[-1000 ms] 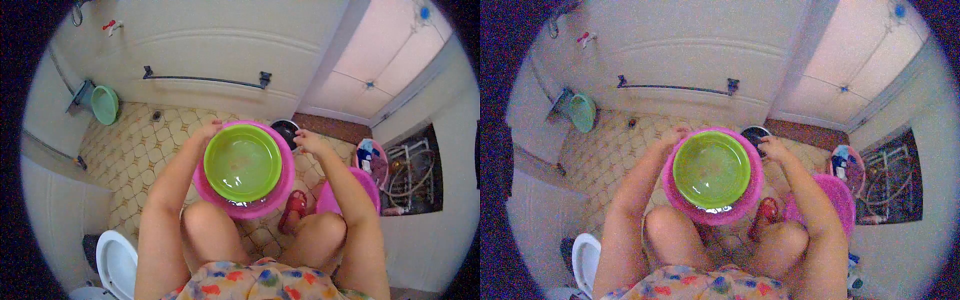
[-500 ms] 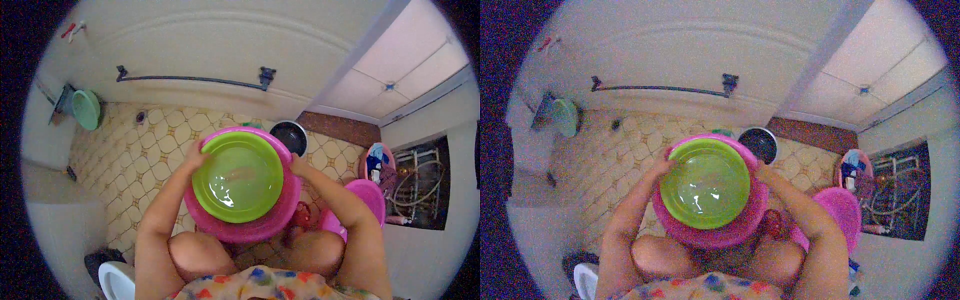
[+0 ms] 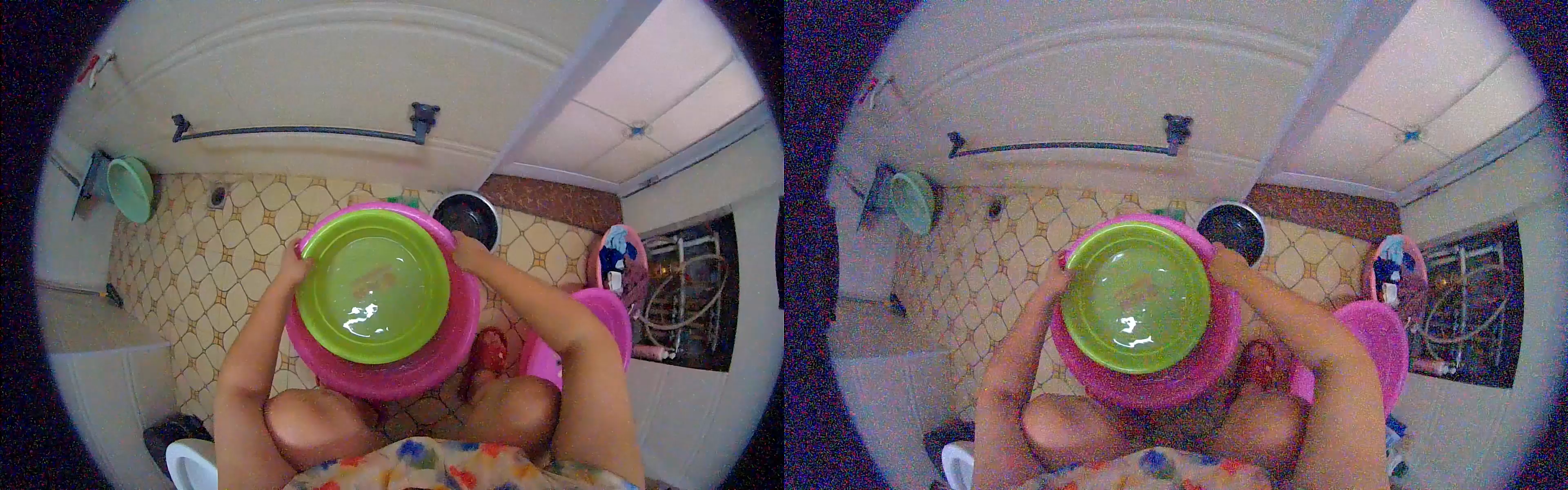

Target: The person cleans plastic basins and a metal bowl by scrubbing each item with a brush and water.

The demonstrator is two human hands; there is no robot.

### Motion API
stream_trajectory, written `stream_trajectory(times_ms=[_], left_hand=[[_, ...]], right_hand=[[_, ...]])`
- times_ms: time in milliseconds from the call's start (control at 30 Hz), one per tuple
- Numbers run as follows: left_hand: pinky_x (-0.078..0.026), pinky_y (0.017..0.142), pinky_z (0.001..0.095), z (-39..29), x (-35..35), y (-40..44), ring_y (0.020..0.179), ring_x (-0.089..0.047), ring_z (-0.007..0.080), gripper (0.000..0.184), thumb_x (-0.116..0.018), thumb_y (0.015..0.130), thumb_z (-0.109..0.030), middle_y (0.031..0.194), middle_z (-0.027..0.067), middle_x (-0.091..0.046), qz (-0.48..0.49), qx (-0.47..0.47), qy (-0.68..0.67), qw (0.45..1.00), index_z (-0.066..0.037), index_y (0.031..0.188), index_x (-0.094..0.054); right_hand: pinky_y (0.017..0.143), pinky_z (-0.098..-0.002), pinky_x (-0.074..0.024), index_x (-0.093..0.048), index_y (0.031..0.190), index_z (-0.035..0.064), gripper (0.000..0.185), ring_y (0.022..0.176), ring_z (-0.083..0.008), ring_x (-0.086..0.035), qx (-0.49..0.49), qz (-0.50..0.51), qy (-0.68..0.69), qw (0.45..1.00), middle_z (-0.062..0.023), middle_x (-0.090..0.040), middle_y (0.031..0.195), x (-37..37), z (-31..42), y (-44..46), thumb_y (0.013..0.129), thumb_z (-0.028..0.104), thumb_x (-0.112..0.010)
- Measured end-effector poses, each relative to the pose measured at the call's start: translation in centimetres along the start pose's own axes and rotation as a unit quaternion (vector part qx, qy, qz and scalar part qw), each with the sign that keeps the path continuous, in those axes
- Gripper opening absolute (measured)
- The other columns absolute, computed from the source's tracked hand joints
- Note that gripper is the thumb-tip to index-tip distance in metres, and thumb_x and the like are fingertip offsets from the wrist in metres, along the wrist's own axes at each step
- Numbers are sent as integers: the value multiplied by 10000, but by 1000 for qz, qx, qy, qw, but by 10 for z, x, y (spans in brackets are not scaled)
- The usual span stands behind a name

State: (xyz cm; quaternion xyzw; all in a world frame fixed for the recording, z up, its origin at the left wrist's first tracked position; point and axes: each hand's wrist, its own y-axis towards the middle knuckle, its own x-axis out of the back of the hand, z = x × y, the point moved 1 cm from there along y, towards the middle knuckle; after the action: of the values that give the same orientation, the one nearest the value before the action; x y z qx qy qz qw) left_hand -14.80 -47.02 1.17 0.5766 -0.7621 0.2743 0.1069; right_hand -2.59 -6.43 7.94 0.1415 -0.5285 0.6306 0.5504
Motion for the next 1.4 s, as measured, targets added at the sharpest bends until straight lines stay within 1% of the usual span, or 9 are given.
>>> stream_trajectory(times_ms=[133,333,467,567,733,900,1033,1133,1400], left_hand=[[-453,848,342,-28,9,-12,974,-565,268,606,-625,647,9,1094,176,-555,20,27,33,999,30,1211,-405],[-408,905,347,-45,8,-19,1026,-533,277,546,-582,675,-7,1111,178,-539,7,30,36,999,11,1199,-429],[-399,911,350,4,2,-9,1055,-508,276,554,-570,668,-10,1113,182,-528,4,-52,-23,998,7,1203,-428],[-389,924,350,-31,11,-22,1069,-496,276,550,-558,670,0,1121,180,-518,10,24,3,1000,6,1204,-427],[-379,930,337,-20,9,-26,1053,-500,278,577,-571,669,4,1118,172,-512,-6,-11,-25,1000,-8,1221,-401],[-372,937,346,-42,12,-25,1079,-478,278,596,-593,678,-24,1160,174,-475,6,80,-61,995,-27,1237,-389],[-371,941,380,-29,9,-23,1102,-456,312,593,-614,692,-81,1162,191,-462,-28,19,21,999,-40,1241,-393],[-372,940,401,-35,10,-24,1102,-446,341,592,-630,696,-116,1168,190,-456,-82,-67,98,990,-55,1238,-401],[-380,942,389,-174,-11,-77,1139,-416,350,632,-682,686,-131,1257,178,-397,21,-197,25,980,-77,1248,-400]], right_hand=[[750,-442,-460,-565,961,-8,290,856,-389,-585,99,119,-83,984,-250,-599,923,37,13,18,765,192,-490],[723,-443,-470,-626,835,27,259,780,-370,-599,180,-77,-146,970,-214,-615,826,21,26,158,743,247,-524],[781,-424,-469,-629,909,58,265,870,-349,-589,200,-37,-176,963,-187,-615,911,3,48,193,719,237,-584],[834,-408,-457,-601,1003,71,367,975,-330,-560,169,-23,-202,964,-165,-579,1054,-22,33,223,671,219,-653],[867,-408,-442,-514,1157,96,574,1055,-319,-520,211,77,-339,914,-155,-503,1187,-15,46,219,628,208,-708],[837,-413,-442,-515,1117,72,520,1005,-337,-525,218,49,-174,959,-172,-527,1127,-24,26,238,641,193,-684],[787,-443,-440,-488,1058,47,438,947,-362,-537,205,-64,-90,973,-183,-535,1055,11,50,198,672,188,-641],[739,-457,-442,-450,1025,35,392,874,-380,-549,342,-196,-112,912,-194,-531,994,49,67,154,703,191,-608],[656,-405,-462,-460,981,39,347,798,-328,-549,378,-215,-171,884,-154,-514,875,148,119,-57,716,202,-615]])
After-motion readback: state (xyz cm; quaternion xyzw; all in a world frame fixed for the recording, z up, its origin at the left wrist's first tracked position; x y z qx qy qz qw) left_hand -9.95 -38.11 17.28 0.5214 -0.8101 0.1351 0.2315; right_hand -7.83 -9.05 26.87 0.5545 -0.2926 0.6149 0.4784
